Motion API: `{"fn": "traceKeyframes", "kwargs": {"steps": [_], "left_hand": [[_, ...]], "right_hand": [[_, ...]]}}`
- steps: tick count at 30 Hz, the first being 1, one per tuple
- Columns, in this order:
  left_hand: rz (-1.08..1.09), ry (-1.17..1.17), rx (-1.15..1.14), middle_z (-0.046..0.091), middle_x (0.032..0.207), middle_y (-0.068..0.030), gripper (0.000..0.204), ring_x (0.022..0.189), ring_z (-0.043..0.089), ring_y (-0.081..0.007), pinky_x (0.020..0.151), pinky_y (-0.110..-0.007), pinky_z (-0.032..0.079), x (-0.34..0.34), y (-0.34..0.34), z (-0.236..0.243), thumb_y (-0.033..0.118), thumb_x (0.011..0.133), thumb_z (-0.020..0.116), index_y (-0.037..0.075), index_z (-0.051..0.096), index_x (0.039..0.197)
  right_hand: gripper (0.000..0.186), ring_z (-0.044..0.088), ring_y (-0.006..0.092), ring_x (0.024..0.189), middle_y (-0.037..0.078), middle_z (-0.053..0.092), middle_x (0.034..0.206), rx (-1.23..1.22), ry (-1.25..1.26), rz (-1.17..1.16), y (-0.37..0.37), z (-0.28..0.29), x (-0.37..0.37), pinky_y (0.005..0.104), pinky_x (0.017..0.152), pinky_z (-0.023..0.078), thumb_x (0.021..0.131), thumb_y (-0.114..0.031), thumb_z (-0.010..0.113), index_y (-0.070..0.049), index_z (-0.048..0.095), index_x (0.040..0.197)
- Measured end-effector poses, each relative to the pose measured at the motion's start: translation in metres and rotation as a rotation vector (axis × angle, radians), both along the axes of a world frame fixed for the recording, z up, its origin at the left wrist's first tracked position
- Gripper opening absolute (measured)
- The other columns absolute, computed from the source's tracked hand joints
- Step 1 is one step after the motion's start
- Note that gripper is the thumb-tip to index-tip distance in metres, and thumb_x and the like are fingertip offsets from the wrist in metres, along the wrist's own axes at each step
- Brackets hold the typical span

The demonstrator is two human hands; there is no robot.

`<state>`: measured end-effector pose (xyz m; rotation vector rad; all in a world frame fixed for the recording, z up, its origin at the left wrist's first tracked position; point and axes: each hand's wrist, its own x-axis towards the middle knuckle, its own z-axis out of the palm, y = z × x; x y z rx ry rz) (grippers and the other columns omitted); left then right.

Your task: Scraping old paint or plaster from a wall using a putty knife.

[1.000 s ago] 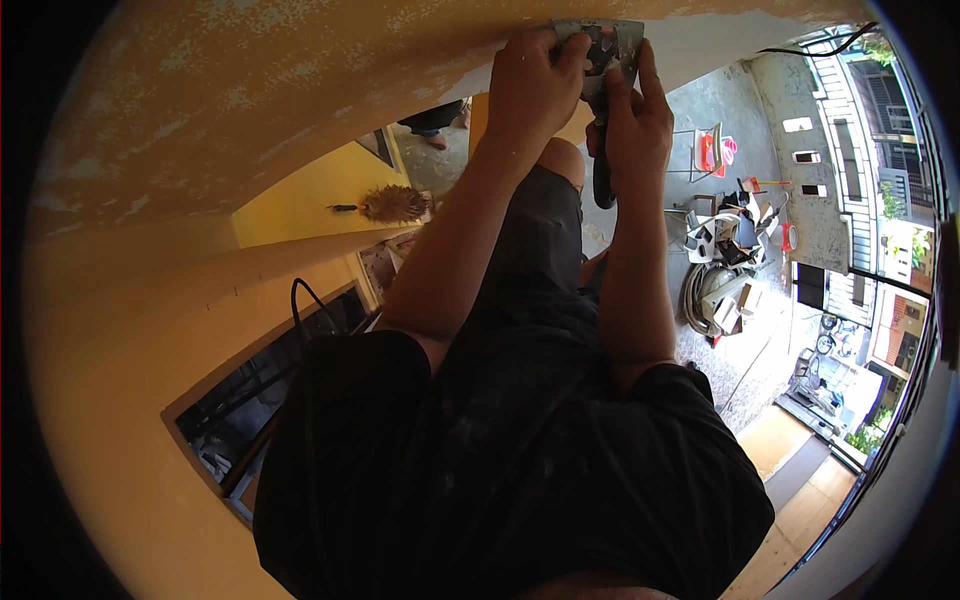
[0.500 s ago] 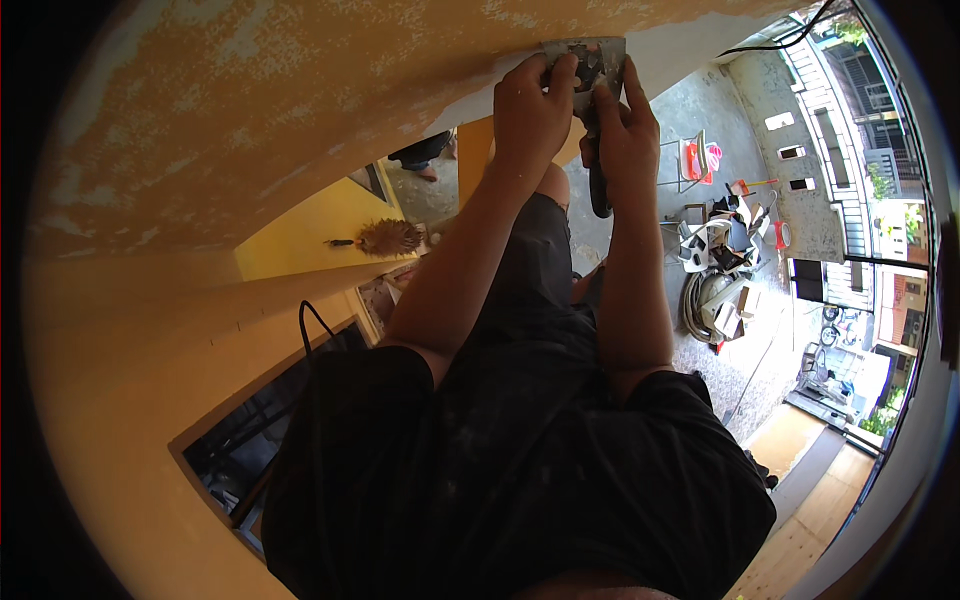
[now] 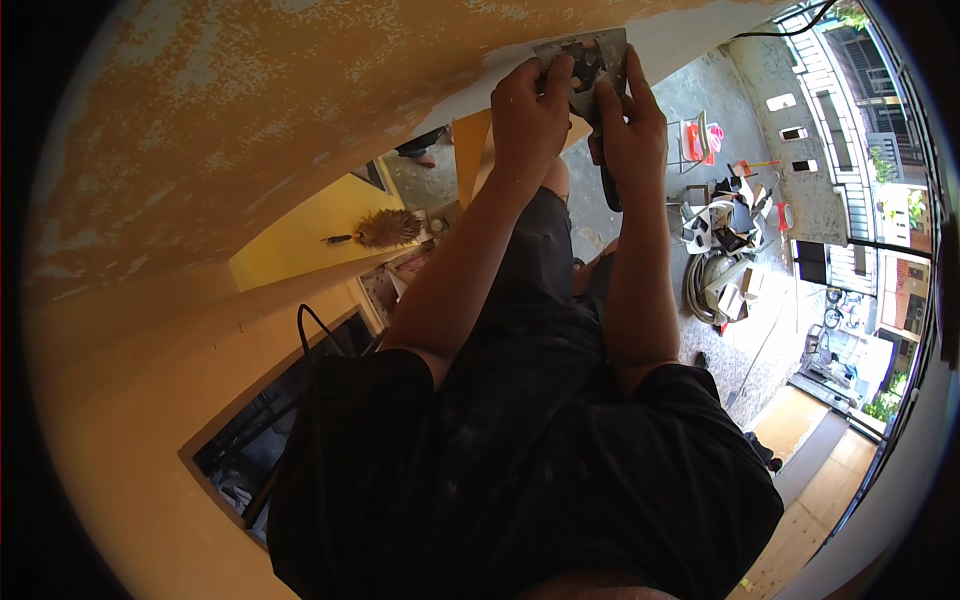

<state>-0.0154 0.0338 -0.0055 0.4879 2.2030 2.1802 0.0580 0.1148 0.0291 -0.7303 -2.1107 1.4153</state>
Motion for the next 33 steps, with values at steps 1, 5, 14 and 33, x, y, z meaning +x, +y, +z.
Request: {"fn": "traceKeyframes", "kwargs": {"steps": [1,5,14,33], "left_hand": [[-0.021,-0.05,0.011,0.061,0.059,-0.0044,0.036,0.044,0.055,-0.0105,0.044,-0.025,0.042,0.001,-0.002,0.004,0.032,0.091,0.059,0.0,0.064,0.078],[-0.033,-0.125,0.103,0.059,0.057,-0.0041,0.036,0.044,0.053,-0.0095,0.044,-0.025,0.041,0.006,-0.005,0.015,0.032,0.091,0.059,0.0,0.064,0.077],[0.004,0.094,-0.07,0.064,0.061,-0.0147,0.036,0.053,0.063,-0.0269,0.052,-0.035,0.048,-0.004,-0.012,0.026,0.027,0.087,0.062,-0.003,0.061,0.068],[-0.088,-0.048,0.238,0.068,0.078,-0.0074,0.028,0.067,0.064,-0.0111,0.059,-0.023,0.05,0.002,0.008,-0.01,0.025,0.091,0.06,-0.003,0.065,0.09]], "right_hand": [[0.055,0.052,0.0094,0.044,0.01,0.064,0.068,-0.001,-0.003,-0.003,0.003,-0.003,-0.001,0.0267,0.041,0.041,0.088,-0.019,0.058,-0.006,0.04,0.139],[0.055,0.053,0.0095,0.044,0.01,0.063,0.067,0.172,-0.006,0.002,-0.002,0.01,0.001,0.0265,0.042,0.042,0.088,-0.02,0.058,-0.006,0.04,0.138],[0.054,0.054,0.0097,0.045,0.009,0.062,0.061,-0.011,0.014,0.002,-0.01,0.01,0.0,0.0264,0.043,0.044,0.088,-0.02,0.058,-0.005,0.041,0.138],[0.026,0.063,0.0269,0.051,0.017,0.065,0.065,0.099,0.115,-0.031,0.022,-0.045,-0.02,0.0365,0.045,0.046,0.092,-0.022,0.054,-0.005,0.047,0.109]]}}
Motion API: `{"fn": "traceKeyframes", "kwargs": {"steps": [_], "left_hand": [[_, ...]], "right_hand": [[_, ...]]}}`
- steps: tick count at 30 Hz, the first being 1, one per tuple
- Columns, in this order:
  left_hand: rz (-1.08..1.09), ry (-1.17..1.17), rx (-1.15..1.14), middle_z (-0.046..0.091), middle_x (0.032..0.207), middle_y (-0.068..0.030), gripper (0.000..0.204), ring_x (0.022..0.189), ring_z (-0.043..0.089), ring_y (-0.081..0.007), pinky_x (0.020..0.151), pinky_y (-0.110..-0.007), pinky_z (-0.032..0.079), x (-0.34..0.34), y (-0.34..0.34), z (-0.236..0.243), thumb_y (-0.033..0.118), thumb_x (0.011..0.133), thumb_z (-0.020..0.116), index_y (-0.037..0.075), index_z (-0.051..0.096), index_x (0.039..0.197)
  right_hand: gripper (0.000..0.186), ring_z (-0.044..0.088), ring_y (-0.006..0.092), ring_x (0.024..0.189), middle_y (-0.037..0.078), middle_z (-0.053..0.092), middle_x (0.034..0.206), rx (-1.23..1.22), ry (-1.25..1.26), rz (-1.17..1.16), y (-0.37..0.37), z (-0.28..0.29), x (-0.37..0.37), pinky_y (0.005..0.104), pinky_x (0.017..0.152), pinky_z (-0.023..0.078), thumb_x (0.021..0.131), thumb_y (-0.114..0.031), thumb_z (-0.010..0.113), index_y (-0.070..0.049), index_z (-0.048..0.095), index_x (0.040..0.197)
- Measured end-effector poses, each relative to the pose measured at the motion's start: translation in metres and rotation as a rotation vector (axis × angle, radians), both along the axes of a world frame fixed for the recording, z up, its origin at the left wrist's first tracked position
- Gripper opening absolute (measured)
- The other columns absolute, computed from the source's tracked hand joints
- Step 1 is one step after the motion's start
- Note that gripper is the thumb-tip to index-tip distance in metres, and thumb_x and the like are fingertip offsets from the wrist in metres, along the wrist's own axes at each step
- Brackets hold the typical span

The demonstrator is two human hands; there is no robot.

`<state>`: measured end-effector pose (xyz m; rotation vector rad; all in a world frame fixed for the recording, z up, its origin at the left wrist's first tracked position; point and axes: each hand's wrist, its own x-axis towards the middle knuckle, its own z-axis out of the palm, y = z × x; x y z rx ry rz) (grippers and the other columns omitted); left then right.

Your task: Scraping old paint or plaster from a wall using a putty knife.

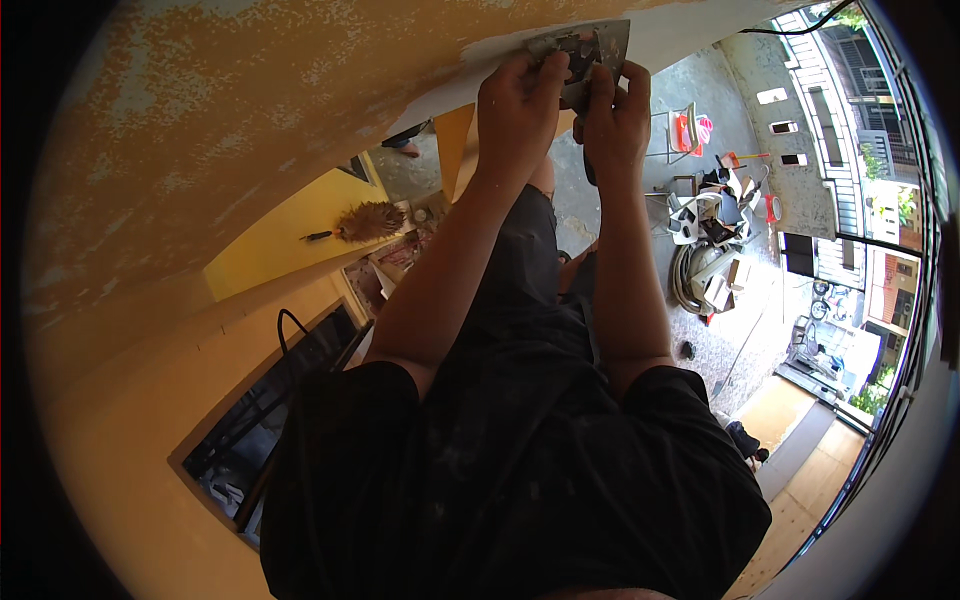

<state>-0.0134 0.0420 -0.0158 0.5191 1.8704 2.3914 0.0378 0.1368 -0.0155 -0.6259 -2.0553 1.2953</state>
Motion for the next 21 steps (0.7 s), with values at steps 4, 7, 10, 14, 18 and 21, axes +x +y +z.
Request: {"fn": "traceKeyframes", "kwargs": {"steps": [4,7,10,14,18,21], "left_hand": [[0.085,0.068,-0.118,0.067,0.068,-0.0116,0.031,0.06,0.065,-0.0198,0.058,-0.029,0.049,-0.006,0.002,-0.008,0.026,0.087,0.063,-0.002,0.064,0.076],[0.082,-0.002,-0.041,0.066,0.066,-0.0127,0.032,0.059,0.065,-0.0221,0.058,-0.031,0.049,-0.005,0.005,-0.011,0.026,0.087,0.064,-0.003,0.065,0.072],[0.074,0.023,-0.025,0.067,0.066,-0.0118,0.032,0.058,0.065,-0.0196,0.056,-0.029,0.049,-0.007,0.004,-0.009,0.026,0.087,0.064,-0.003,0.065,0.075],[0.008,-0.04,0.097,0.067,0.065,-0.0106,0.032,0.058,0.066,-0.016,0.053,-0.027,0.051,-0.009,-0.005,0.011,0.027,0.088,0.064,-0.003,0.065,0.076],[0.066,0.105,-0.13,0.067,0.066,-0.0104,0.032,0.06,0.067,-0.0156,0.054,-0.027,0.051,-0.009,-0.024,0.038,0.027,0.088,0.064,-0.003,0.065,0.077],[0.044,0.083,-0.086,0.067,0.065,-0.01,0.032,0.06,0.066,-0.0158,0.055,-0.027,0.05,-0.012,-0.026,0.022,0.027,0.087,0.064,-0.004,0.065,0.077]], "right_hand": [[0.024,0.064,0.0347,0.057,0.017,0.064,0.062,0.2,0.048,-0.006,0.008,-0.009,-0.007,0.0393,0.047,0.047,0.092,-0.024,0.055,-0.005,0.045,0.103],[0.025,0.064,0.0358,0.059,0.017,0.064,0.063,0.231,0.046,0.003,0.011,-0.009,-0.007,0.0397,0.049,0.047,0.091,-0.024,0.056,-0.005,0.045,0.104],[0.025,0.065,0.035,0.059,0.017,0.064,0.064,0.261,0.046,-0.005,0.01,-0.007,-0.006,0.0394,0.05,0.048,0.091,-0.024,0.056,-0.006,0.046,0.104],[0.023,0.064,0.0347,0.059,0.017,0.065,0.066,0.217,0.091,0.023,0.004,0.007,-0.009,0.0396,0.05,0.048,0.09,-0.023,0.057,-0.006,0.047,0.102],[0.021,0.064,0.028,0.055,0.014,0.064,0.063,0.215,0.168,0.028,-0.009,0.02,-0.015,0.0362,0.047,0.047,0.092,-0.023,0.056,-0.005,0.047,0.1],[0.019,0.063,0.0197,0.052,0.013,0.065,0.065,-0.052,0.048,0.06,-0.023,0.028,-0.006,0.0317,0.045,0.046,0.093,-0.021,0.053,-0.004,0.046,0.101]]}}
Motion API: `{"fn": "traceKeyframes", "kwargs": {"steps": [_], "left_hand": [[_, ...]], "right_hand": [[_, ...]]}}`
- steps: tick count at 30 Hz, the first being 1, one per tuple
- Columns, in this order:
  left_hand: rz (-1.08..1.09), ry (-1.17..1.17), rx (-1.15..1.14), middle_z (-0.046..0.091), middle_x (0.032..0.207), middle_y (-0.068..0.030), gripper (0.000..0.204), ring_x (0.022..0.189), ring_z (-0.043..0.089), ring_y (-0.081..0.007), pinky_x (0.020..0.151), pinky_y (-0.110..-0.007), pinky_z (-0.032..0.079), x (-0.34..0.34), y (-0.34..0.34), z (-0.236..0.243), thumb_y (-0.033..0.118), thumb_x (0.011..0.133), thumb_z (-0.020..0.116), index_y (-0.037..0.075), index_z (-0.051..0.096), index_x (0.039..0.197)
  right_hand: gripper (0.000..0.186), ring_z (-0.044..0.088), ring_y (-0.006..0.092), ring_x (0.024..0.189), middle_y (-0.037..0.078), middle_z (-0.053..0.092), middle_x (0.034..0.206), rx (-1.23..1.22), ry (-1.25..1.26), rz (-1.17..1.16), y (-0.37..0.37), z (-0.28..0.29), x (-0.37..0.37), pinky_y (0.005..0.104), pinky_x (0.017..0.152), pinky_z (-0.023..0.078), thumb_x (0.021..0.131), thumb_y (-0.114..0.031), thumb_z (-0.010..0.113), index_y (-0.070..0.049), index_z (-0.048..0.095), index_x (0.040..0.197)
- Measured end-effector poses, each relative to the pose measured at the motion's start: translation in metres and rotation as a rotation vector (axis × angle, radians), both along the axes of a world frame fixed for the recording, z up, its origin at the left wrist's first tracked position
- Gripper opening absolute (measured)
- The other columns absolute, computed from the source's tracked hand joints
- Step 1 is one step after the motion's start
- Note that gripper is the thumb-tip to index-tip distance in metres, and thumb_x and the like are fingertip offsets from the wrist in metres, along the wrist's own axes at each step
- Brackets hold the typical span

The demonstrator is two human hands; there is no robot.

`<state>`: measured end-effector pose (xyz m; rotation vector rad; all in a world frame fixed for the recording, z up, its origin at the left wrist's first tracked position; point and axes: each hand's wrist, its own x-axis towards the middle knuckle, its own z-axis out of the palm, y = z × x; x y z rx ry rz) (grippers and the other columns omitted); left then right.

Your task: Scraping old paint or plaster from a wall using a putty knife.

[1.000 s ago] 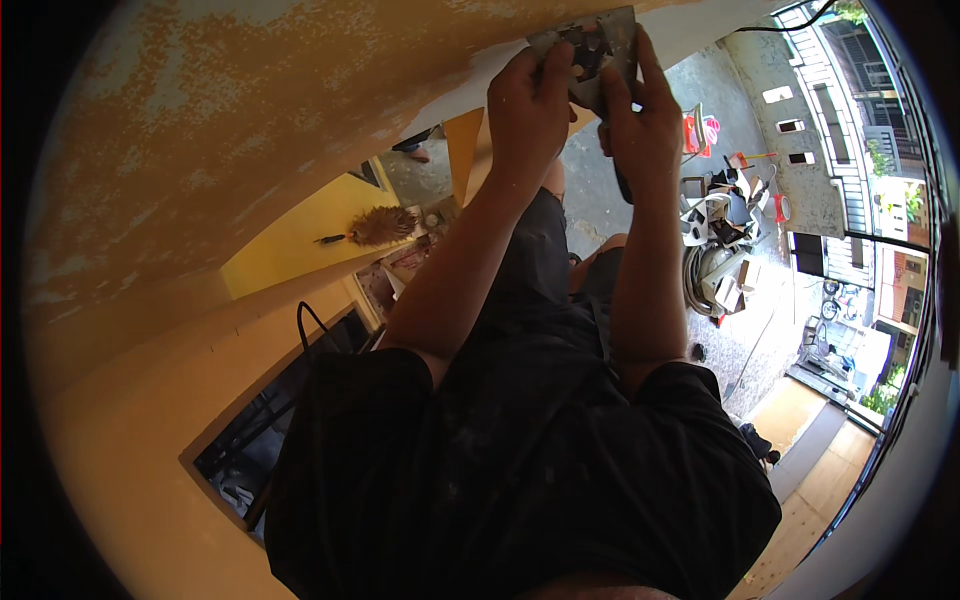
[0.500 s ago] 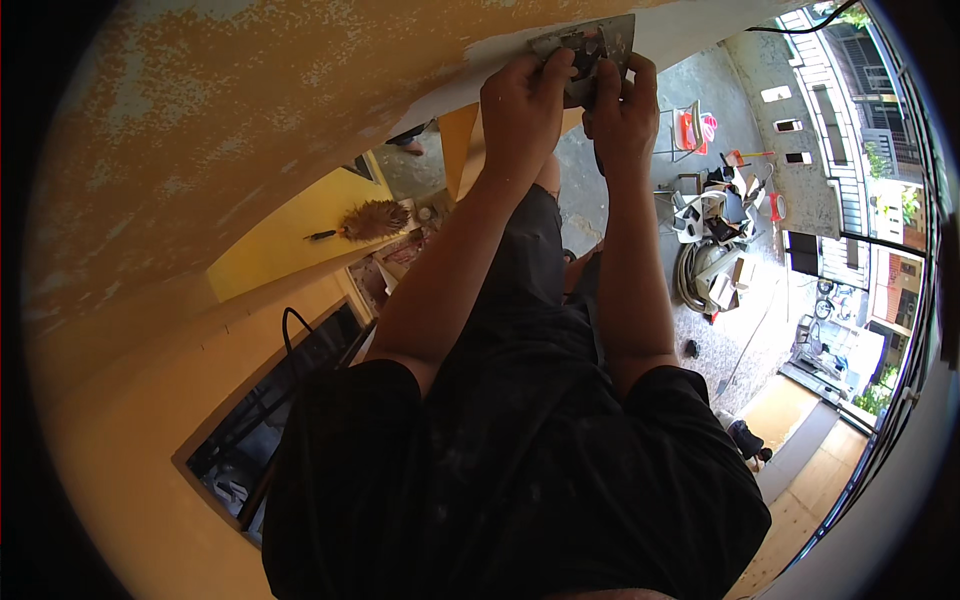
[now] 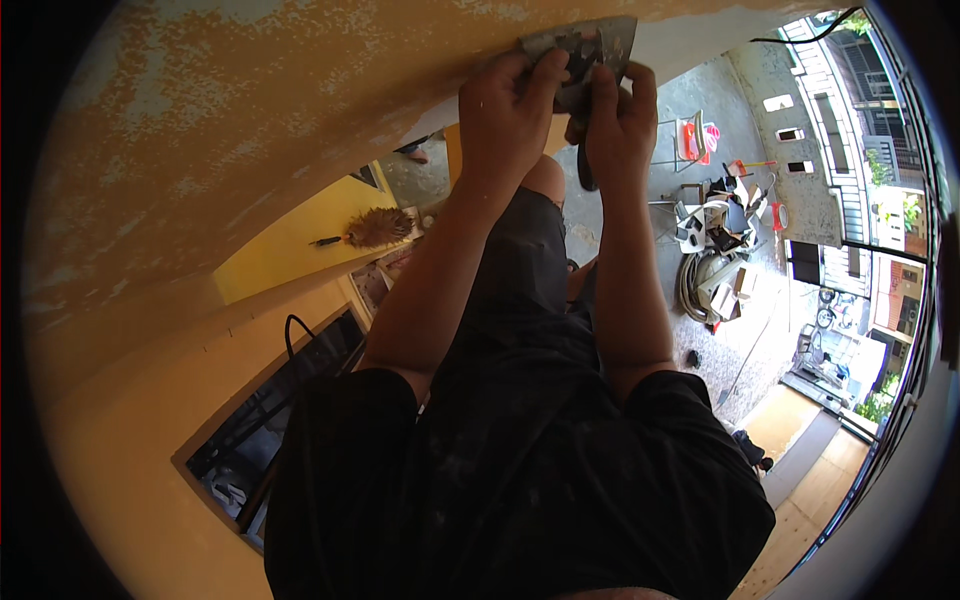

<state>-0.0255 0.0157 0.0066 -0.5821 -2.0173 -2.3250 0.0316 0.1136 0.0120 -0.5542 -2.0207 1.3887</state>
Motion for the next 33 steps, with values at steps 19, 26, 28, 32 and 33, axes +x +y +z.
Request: {"fn": "traceKeyframes", "kwargs": {"steps": [19,26,28,32,33], "left_hand": [[0.013,-0.038,-0.097,0.06,0.056,-0.0064,0.033,0.051,0.056,-0.0107,0.05,-0.027,0.041,0.008,0.002,-0.008,0.029,0.09,0.063,-0.002,0.065,0.077],[0.099,0.172,-0.289,0.053,0.046,-0.0071,0.038,0.041,0.055,-0.015,0.042,-0.029,0.038,0.002,-0.002,0.014,0.027,0.09,0.062,0.0,0.055,0.063],[0.115,0.196,-0.252,0.052,0.046,-0.0075,0.038,0.041,0.055,-0.015,0.042,-0.029,0.038,0.001,-0.002,0.011,0.026,0.09,0.062,0.001,0.053,0.062],[0.033,0.065,-0.18,0.054,0.048,-0.0074,0.037,0.041,0.052,-0.0131,0.043,-0.029,0.038,0.007,-0.001,0.002,0.026,0.09,0.062,-0.001,0.055,0.065],[-0.015,-0.017,-0.107,0.055,0.05,-0.0075,0.037,0.043,0.052,-0.0117,0.044,-0.028,0.039,0.008,-0.002,-0.001,0.026,0.09,0.062,-0.001,0.057,0.067]], "right_hand": [[0.022,0.05,0.0081,0.042,0.004,0.058,0.063,-0.246,0.121,0.038,0.002,-0.006,-0.016,0.0238,0.033,0.037,0.098,-0.029,0.046,-0.007,0.048,0.1],[0.021,0.046,0.0011,0.061,-0.004,0.057,0.077,-0.462,0.297,0.034,-0.013,0.0,-0.023,0.0167,0.051,0.037,0.097,-0.03,0.049,-0.01,0.054,0.098],[0.021,0.045,0.0004,0.064,-0.005,0.057,0.079,-0.478,0.309,0.027,-0.013,-0.002,-0.025,0.016,0.054,0.036,0.097,-0.03,0.049,-0.01,0.054,0.098],[0.023,0.05,0.0075,0.044,0.004,0.059,0.066,-0.403,0.249,0.049,-0.004,-0.003,-0.017,0.0211,0.036,0.037,0.097,-0.03,0.049,-0.007,0.049,0.099],[0.022,0.05,0.0032,0.051,-0.001,0.059,0.07,-0.399,0.17,0.039,-0.005,-0.003,-0.014,0.0187,0.041,0.038,0.097,-0.03,0.05,-0.009,0.052,0.1]]}}
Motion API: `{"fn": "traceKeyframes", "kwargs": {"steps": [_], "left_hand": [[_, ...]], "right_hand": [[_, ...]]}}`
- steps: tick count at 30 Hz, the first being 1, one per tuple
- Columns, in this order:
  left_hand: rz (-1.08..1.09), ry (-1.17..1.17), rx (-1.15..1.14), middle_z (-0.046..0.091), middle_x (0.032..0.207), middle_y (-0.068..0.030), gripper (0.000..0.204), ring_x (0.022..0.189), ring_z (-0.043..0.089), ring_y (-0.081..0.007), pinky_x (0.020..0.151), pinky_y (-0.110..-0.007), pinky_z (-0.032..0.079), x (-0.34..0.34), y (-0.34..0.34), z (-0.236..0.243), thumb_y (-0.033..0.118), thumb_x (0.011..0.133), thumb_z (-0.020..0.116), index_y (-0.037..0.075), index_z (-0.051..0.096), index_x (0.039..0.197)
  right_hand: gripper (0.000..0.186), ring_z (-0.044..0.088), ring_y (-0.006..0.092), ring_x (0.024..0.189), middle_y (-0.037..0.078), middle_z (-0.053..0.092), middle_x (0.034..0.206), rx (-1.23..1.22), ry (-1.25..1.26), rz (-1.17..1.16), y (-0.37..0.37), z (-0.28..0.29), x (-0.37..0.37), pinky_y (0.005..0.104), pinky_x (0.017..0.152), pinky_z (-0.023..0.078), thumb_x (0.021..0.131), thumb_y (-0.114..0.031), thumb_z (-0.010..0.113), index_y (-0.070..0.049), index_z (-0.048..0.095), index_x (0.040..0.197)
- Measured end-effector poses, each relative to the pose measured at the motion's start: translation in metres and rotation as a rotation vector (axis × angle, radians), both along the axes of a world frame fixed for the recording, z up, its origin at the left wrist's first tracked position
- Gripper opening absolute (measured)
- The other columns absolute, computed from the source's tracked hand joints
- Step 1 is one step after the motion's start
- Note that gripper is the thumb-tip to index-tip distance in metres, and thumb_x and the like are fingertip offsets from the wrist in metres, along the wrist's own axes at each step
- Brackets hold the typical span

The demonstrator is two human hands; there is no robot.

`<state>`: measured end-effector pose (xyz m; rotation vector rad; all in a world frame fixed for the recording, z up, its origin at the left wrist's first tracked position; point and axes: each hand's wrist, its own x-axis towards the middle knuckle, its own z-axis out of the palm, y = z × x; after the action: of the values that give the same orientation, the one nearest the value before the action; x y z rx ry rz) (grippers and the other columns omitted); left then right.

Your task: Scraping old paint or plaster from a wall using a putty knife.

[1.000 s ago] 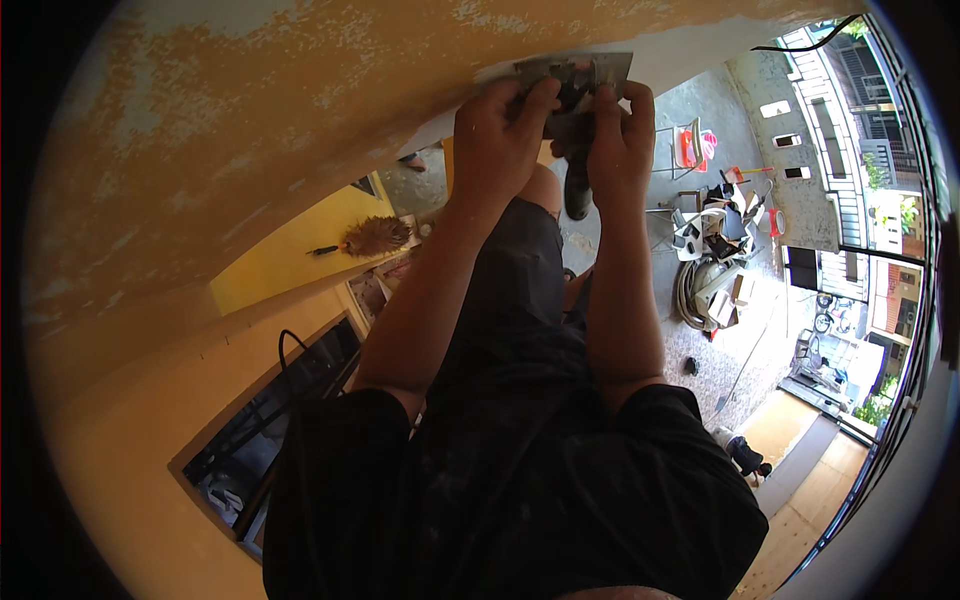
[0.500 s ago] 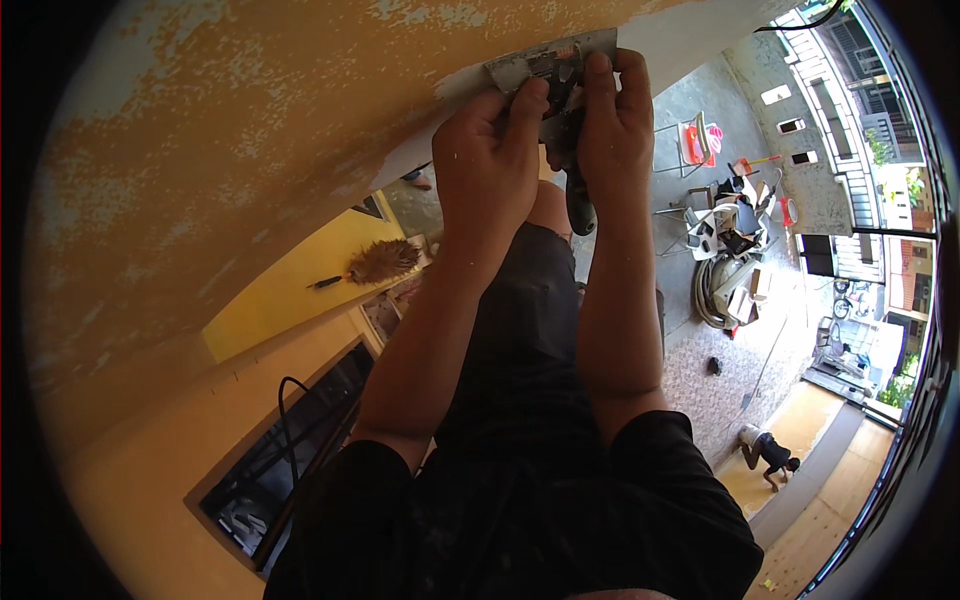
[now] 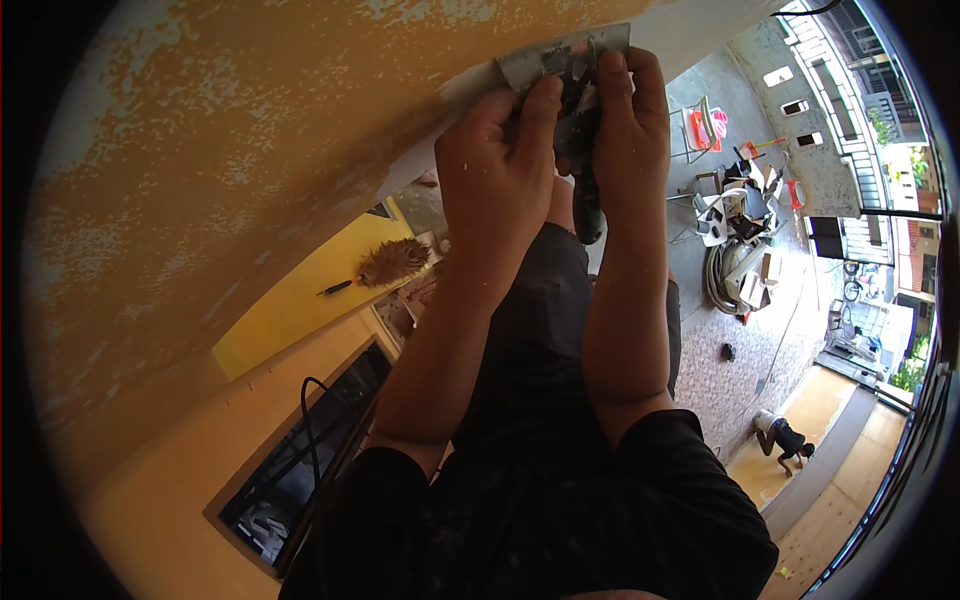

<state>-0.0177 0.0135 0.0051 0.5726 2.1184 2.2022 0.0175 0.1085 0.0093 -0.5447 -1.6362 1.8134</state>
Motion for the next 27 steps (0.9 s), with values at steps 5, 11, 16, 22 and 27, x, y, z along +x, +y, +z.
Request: {"fn": "traceKeyframes", "kwargs": {"steps": [5,11,16,22,27], "left_hand": [[-0.002,-0.014,-0.02,0.061,0.059,-0.0068,0.031,0.054,0.055,-0.0085,0.05,-0.026,0.041,0.001,-0.005,-0.008,0.026,0.09,0.062,-0.002,0.063,0.077],[-0.008,-0.037,0.016,0.063,0.063,-0.0066,0.028,0.057,0.057,-0.0087,0.053,-0.026,0.043,0.002,-0.003,-0.006,0.025,0.091,0.062,-0.002,0.066,0.082],[-0.009,-0.061,0.04,0.063,0.061,-0.0069,0.029,0.054,0.057,-0.0084,0.052,-0.025,0.043,0.001,-0.002,-0.003,0.025,0.09,0.062,-0.001,0.065,0.078],[0.018,-0.012,-0.067,0.057,0.049,-0.008,0.033,0.043,0.057,-0.0155,0.045,-0.03,0.042,-0.001,-0.008,0.012,0.024,0.089,0.062,0.0,0.06,0.066],[0.036,0.146,-0.264,0.055,0.046,-0.0092,0.035,0.039,0.056,-0.0226,0.043,-0.033,0.041,-0.005,-0.009,0.026,0.024,0.088,0.062,0.002,0.056,0.06]], "right_hand": [[0.021,0.051,0.0053,0.045,0.003,0.06,0.066,0.107,-0.106,-0.019,0.0,0.0,0.002,0.0207,0.036,0.038,0.097,-0.029,0.049,-0.009,0.051,0.1],[0.02,0.052,0.0052,0.046,0.003,0.06,0.065,0.116,-0.087,-0.018,0.001,0.002,-0.001,0.0206,0.037,0.038,0.097,-0.028,0.05,-0.008,0.051,0.099],[0.019,0.052,0.0056,0.046,0.002,0.06,0.066,0.083,-0.03,-0.009,0.003,0.002,0.0,0.0206,0.036,0.038,0.097,-0.027,0.05,-0.009,0.051,0.099],[0.018,0.055,0.0043,0.055,0.001,0.061,0.072,-0.03,-0.048,0.058,0.0,0.003,-0.001,0.0193,0.044,0.042,0.097,-0.027,0.051,-0.009,0.053,0.098],[0.02,0.053,0.0103,0.041,0.006,0.06,0.063,-0.138,0.131,-0.029,-0.007,-0.001,-0.009,0.023,0.032,0.038,0.097,-0.027,0.05,-0.007,0.049,0.096]]}}
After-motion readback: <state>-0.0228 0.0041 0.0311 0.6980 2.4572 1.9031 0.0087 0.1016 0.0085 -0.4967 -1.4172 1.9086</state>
